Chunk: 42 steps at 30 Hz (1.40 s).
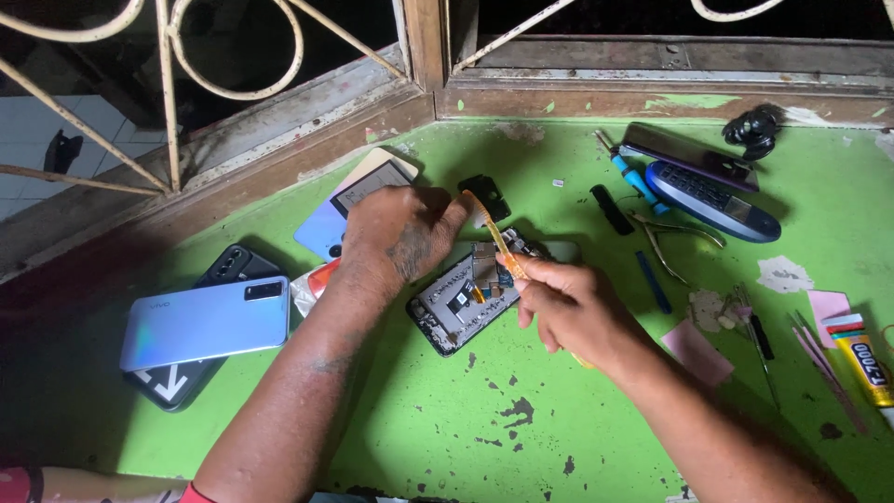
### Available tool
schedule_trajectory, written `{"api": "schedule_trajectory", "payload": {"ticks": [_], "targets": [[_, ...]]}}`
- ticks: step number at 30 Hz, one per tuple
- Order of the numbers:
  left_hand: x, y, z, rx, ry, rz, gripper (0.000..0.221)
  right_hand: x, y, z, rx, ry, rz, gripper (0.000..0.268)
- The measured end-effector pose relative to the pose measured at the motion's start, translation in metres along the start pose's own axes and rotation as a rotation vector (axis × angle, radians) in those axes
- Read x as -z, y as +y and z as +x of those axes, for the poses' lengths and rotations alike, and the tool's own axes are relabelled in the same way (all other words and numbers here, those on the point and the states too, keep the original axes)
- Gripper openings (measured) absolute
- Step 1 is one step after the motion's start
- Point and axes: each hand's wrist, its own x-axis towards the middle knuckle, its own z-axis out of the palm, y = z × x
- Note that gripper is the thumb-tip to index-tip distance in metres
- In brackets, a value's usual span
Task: Cleaning a phone frame with a brush and inspecting internal circuit boards during a repair process.
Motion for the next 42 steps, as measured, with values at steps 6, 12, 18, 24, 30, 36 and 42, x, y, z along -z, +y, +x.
{"api": "schedule_trajectory", "payload": {"ticks": [6, 12, 18, 24, 30, 36, 42], "targets": [[0.001, 0.01, -0.012, -0.062, 0.072, -0.041, 0.041, 0.006, -0.021, -0.009, -0.097, -0.107, 0.301, 0.051], [-0.007, 0.005, -0.009, -0.089, 0.087, -0.033, 0.039, 0.007, -0.019, -0.006, -0.142, -0.154, 0.34, 0.052], [-0.013, 0.003, -0.006, -0.102, 0.094, -0.008, 0.039, 0.005, -0.021, -0.006, -0.157, -0.099, 0.343, 0.051], [-0.012, 0.006, -0.007, -0.108, 0.093, -0.008, 0.04, 0.005, -0.022, -0.006, -0.165, -0.103, 0.343, 0.051], [-0.025, -0.002, 0.001, -0.106, 0.155, -0.019, 0.038, 0.005, -0.015, -0.003, -0.176, -0.124, 0.369, 0.051], [-0.015, 0.002, -0.002, -0.071, 0.023, 0.017, 0.037, 0.005, -0.012, -0.002, -0.182, -0.171, 0.36, 0.052], [-0.007, -0.002, -0.006, -0.128, 0.014, 0.11, 0.037, 0.004, -0.015, -0.005, -0.241, -0.258, 0.499, 0.059]]}}
